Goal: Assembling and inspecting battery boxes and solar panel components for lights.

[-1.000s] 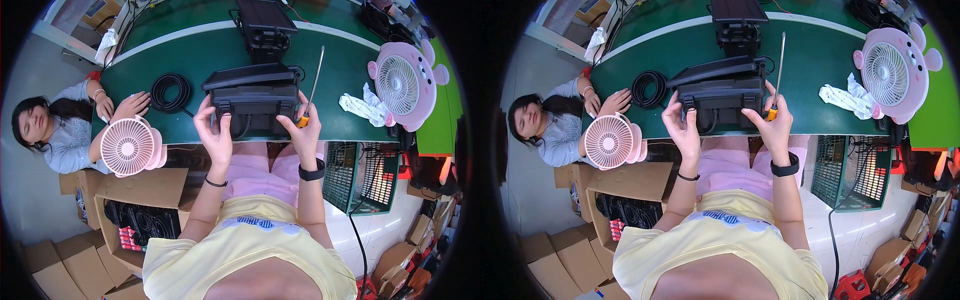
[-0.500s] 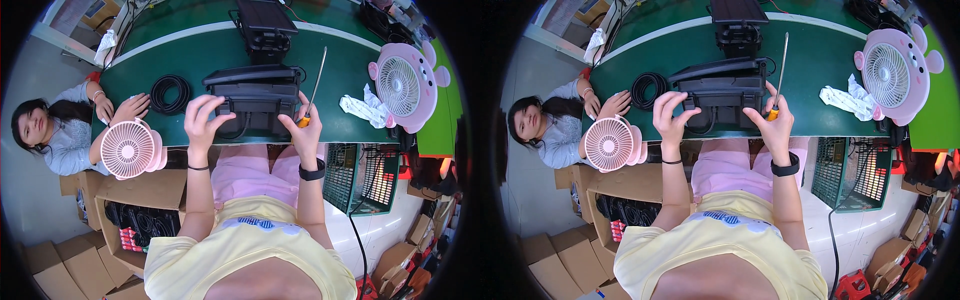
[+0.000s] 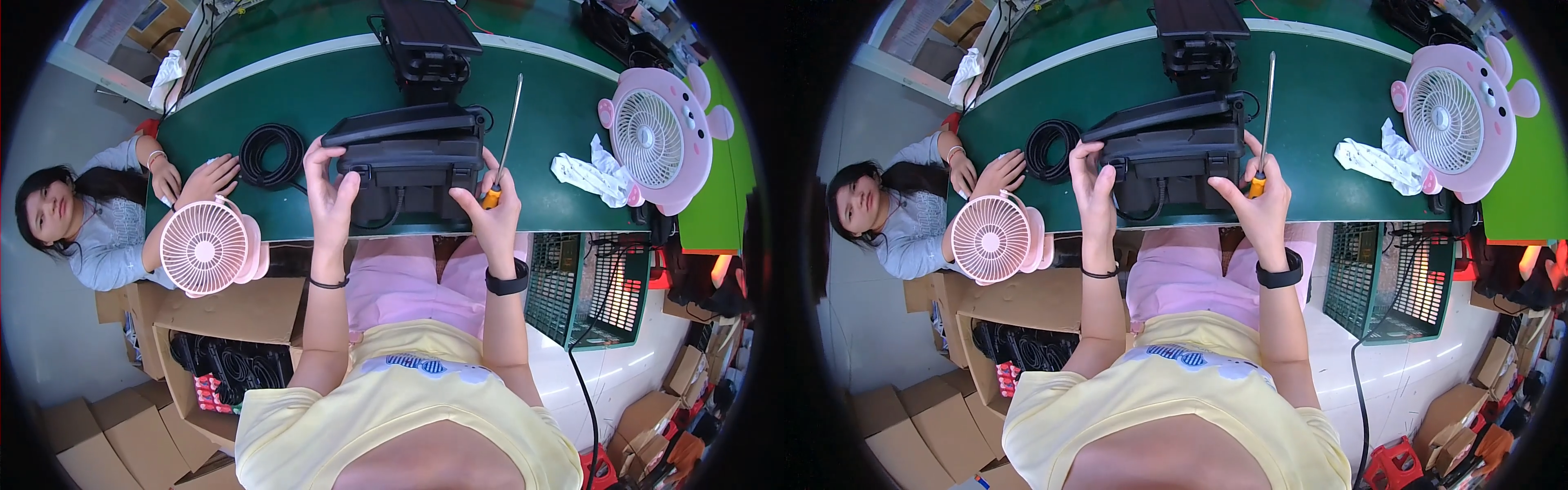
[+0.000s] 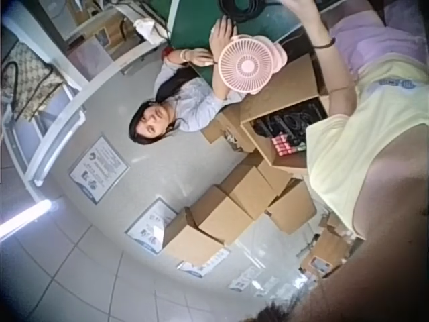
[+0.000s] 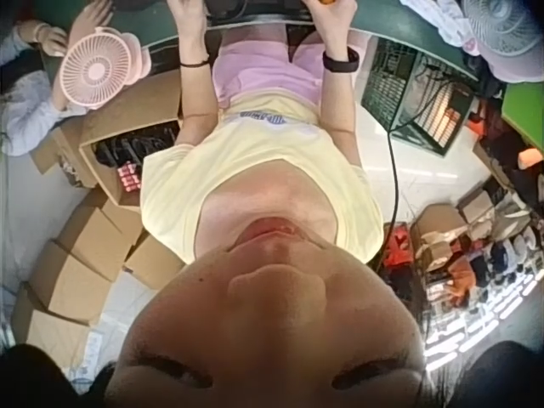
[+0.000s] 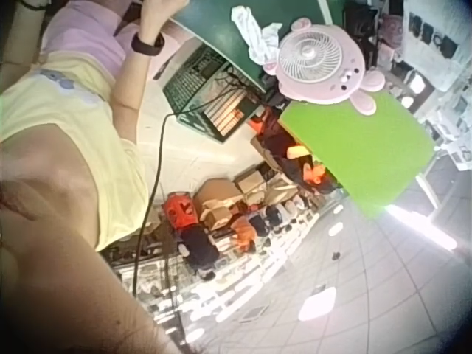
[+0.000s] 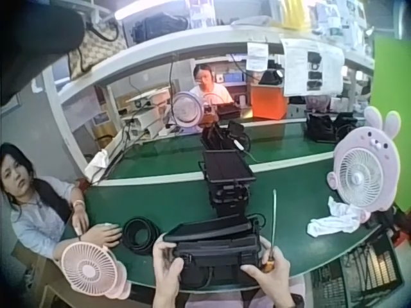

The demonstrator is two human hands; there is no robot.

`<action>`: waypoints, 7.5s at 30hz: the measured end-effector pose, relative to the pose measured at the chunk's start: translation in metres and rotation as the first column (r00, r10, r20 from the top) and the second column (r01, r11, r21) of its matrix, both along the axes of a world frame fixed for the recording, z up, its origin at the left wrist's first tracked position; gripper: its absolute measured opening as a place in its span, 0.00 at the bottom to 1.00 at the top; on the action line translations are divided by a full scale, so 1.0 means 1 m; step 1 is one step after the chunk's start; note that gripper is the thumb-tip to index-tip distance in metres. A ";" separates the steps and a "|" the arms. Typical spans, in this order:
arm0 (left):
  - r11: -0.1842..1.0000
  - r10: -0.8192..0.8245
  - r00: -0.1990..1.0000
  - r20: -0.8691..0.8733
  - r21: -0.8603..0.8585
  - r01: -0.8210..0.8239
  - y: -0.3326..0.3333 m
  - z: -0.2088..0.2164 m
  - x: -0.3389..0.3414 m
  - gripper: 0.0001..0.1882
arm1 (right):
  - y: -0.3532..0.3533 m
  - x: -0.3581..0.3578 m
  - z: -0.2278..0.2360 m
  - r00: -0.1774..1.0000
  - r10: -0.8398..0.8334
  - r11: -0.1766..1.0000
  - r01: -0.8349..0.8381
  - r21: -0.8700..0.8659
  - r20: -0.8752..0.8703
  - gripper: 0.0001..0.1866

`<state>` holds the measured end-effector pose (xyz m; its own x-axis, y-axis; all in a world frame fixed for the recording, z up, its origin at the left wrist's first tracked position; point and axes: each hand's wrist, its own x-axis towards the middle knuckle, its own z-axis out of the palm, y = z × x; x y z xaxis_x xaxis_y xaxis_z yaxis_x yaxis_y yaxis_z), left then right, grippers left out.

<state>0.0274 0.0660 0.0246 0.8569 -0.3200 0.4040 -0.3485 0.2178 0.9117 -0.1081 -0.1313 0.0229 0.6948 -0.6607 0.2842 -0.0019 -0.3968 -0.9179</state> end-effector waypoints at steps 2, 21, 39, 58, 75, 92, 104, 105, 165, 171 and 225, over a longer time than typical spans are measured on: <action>0.998 -0.012 0.998 0.065 -0.066 0.016 -0.011 -0.009 0.002 0.31 | 0.000 0.001 -0.002 0.997 0.018 1.000 -0.018 -0.011 0.079 0.24; 0.948 0.292 0.934 -0.207 -0.069 -0.311 0.017 0.000 -0.019 0.31 | 0.029 0.030 0.032 1.000 -0.018 0.915 0.021 -0.403 0.012 0.20; 0.813 0.346 0.861 0.372 0.339 -0.473 0.027 0.021 0.003 0.29 | 0.061 -0.052 0.038 0.932 0.129 0.840 -0.284 -0.463 -0.337 0.15; 0.767 0.443 0.783 0.437 0.266 -0.583 0.015 0.019 -0.015 0.21 | 0.055 -0.048 0.008 0.790 0.599 0.743 -0.485 0.462 -0.133 0.19; 0.779 0.468 0.771 0.431 0.210 -0.590 0.013 0.015 -0.020 0.20 | 0.071 -0.058 0.010 0.820 0.536 0.844 -0.513 0.154 -0.201 0.18; 0.714 0.421 0.730 0.538 0.299 -0.633 0.016 0.021 -0.023 0.19 | 0.055 -0.055 0.004 0.660 0.689 0.013 -0.427 0.904 0.301 0.26; 0.596 0.333 0.731 0.596 0.467 -0.653 0.037 0.030 0.014 0.28 | -0.007 -0.054 0.000 0.988 -0.087 0.992 0.074 -0.105 -0.130 0.12; 0.581 0.322 0.733 0.599 0.486 -0.653 0.038 0.035 0.016 0.28 | -0.032 -0.052 -0.006 0.977 -0.209 0.962 0.197 -0.189 -0.049 0.11; 0.688 0.333 0.702 0.629 0.347 -0.637 0.010 0.035 0.043 0.19 | 0.060 0.062 0.067 0.916 0.352 0.663 -0.389 -0.640 -0.193 0.05; 0.697 0.340 0.702 0.626 0.334 -0.635 0.019 0.036 0.038 0.20 | -0.006 0.025 0.052 0.952 0.223 0.767 -0.304 -0.565 -0.209 0.08; 0.544 0.792 0.570 -0.217 -0.173 -0.821 0.022 0.015 0.158 0.41 | -0.127 0.001 -0.010 0.893 -0.336 0.767 0.076 -0.637 -0.299 0.05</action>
